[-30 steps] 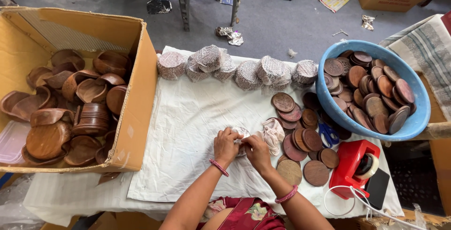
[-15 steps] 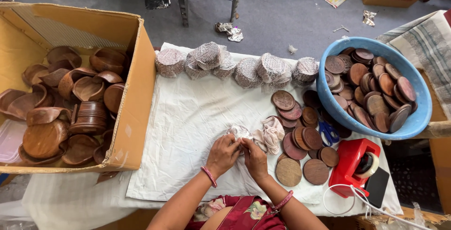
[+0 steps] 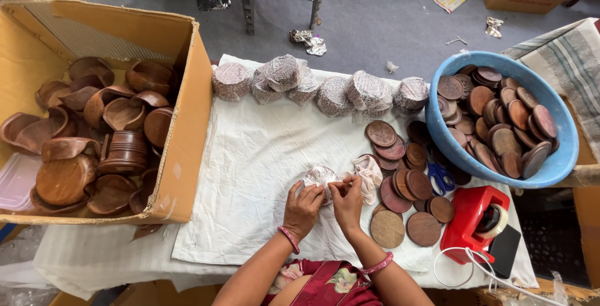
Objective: Cleaning wooden bowls with a cloth and wrapping them in bubble wrap for packaging.
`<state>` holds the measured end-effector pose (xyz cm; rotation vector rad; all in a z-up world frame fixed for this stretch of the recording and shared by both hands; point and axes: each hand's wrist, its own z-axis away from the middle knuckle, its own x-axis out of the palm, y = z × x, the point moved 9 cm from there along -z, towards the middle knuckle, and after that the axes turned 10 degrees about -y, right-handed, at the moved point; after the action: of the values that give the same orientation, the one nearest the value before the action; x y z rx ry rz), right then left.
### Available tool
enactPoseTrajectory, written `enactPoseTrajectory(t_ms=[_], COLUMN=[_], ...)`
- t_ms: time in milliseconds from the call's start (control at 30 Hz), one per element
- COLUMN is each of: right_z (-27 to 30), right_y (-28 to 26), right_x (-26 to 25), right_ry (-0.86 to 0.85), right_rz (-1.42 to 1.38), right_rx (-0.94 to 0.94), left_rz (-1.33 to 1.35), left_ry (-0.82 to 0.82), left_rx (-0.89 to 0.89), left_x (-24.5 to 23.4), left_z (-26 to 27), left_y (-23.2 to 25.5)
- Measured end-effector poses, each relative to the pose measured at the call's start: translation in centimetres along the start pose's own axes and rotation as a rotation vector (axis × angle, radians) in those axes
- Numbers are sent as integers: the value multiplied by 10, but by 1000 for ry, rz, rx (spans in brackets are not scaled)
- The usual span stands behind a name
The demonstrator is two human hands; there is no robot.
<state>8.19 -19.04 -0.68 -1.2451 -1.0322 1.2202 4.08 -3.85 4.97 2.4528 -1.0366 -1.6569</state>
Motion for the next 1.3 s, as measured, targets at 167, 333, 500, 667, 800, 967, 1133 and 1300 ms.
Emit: enactPoseTrajectory(t_ms=[167, 333, 500, 667, 800, 967, 1133, 1300], right_z=[14, 14, 6, 20, 34, 52, 62, 66], right_y=[-39, -37, -29, -50, -68, -80, -73, -91], right_x=[24, 25, 25, 32, 38, 47, 42, -4], right_ry=[-136, -199, -240, -208, -176, -235, -302, -426], right_rz=[618, 578, 529, 779, 920, 1087, 1116, 1074], right_rx=[-293, -346, -280, -391, -428, -534, -523, -694], left_rz=[68, 122, 134, 188, 267, 387, 313, 285], left_ry=[-38, -59, -42, -84, -71, -218, -243, -248], left_rx=[-27, -30, 6, -24, -56, -27, 181, 254], left_x=[5, 8, 7, 10, 19, 4, 13, 13], left_z=[1, -5, -4, -7, -1, -15, -10, -9], left_y=[-6, -13, -13, -16, -22, -29, -34, -27])
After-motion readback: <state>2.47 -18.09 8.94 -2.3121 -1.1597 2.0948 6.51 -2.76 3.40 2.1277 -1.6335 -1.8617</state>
